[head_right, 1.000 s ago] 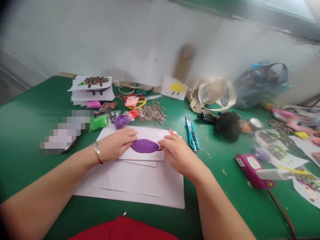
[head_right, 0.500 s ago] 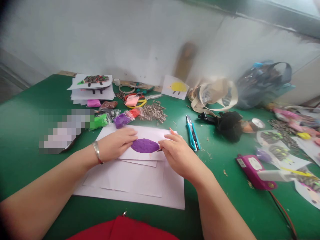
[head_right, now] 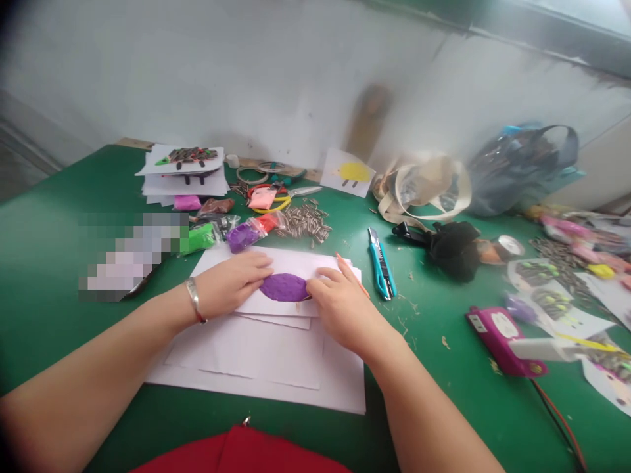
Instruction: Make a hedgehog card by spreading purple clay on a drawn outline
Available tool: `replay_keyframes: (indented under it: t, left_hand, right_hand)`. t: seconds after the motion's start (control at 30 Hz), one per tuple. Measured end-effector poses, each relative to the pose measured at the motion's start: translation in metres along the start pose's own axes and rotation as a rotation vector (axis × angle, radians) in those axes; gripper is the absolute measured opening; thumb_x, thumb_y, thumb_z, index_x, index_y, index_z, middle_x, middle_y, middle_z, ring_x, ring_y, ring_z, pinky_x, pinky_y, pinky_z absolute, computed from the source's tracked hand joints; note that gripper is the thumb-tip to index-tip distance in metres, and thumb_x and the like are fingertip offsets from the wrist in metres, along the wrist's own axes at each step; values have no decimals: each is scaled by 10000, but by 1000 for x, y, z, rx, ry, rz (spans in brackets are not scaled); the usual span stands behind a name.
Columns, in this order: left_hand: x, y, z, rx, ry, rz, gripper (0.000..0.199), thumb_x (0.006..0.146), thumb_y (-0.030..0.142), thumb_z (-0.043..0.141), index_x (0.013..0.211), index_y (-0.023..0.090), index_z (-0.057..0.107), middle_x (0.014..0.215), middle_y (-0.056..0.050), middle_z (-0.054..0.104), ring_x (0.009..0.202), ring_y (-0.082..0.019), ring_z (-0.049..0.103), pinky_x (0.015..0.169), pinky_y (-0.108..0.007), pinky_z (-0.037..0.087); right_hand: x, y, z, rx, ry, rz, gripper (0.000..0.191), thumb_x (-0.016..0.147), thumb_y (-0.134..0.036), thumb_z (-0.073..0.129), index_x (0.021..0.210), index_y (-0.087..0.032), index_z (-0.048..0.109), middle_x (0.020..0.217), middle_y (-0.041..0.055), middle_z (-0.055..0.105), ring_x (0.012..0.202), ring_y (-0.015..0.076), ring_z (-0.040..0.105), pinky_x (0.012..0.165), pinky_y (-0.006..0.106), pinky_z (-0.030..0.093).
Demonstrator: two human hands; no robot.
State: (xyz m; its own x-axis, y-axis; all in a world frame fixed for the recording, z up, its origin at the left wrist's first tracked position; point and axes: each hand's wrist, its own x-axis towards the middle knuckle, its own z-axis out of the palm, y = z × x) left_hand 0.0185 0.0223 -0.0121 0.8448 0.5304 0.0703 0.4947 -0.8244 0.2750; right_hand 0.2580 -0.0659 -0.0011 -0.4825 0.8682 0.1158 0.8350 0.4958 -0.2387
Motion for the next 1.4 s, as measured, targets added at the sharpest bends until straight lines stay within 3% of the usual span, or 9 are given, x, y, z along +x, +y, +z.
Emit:
replay_keyframes:
  t: [0.17,0.3,0.47,0.7,0.8,0.97,1.13,1.4]
  left_hand:
    - [0,0,0,-12,8,6,289,913,129,413,997,126,690,1071,-133,655,1035,-252,564,958,-405,454]
    - [0,0,0,-11,6,7,289,912,126,409,995,127,686,1049,-125,655,1012,-244,564,949,-400,454]
    - [0,0,0,13,-9,-1,281,911,121,412,977,122,685,1030,-120,650,1015,-245,562,943,-381,442]
    - [-1,1,-1,17,29,7,270,905,115,419,956,145,682,1015,-104,655,995,-234,571,909,-372,454]
    - [-1,1,-1,20,17,4,270,907,114,417,951,135,682,1023,-113,652,1011,-240,567,922,-377,449]
    - [-1,0,-1,2,8,9,261,910,110,426,957,127,682,998,-115,643,1001,-238,562,937,-375,449]
    - [0,-4,2,-2,20,34,258,887,77,431,939,137,676,986,-112,635,1008,-237,548,944,-375,446]
    - [-1,-4,4,-5,5,31,259,871,55,440,946,115,680,988,-120,634,983,-239,554,920,-371,455]
  right_hand:
    - [1,-3,3,-38,-2,-2,295,860,-13,407,959,-217,597,955,47,691,1217,246,511,1151,577,194]
    - [2,-4,6,-51,40,8,274,872,-24,404,937,-220,584,1045,47,682,1277,272,452,1138,590,207]
    - [5,-8,7,-54,-36,-8,279,855,-6,404,933,-208,580,921,37,689,1230,274,493,1138,611,165]
    - [12,-15,9,-23,21,21,243,879,-42,404,937,-196,582,984,69,678,1263,262,465,1130,582,182]
    - [15,-16,11,-8,-11,16,231,878,-49,414,926,-191,591,980,76,670,1185,259,515,1105,577,201]
    - [22,-16,-3,102,-27,83,235,913,-102,406,874,-196,619,957,54,650,935,192,582,1021,466,310]
    - [32,-17,-19,156,-11,134,250,923,-116,401,904,-201,636,921,38,647,909,187,560,904,370,363]
    - [36,-22,4,133,-40,83,231,904,-92,429,769,-185,591,808,24,611,762,164,519,781,318,374]
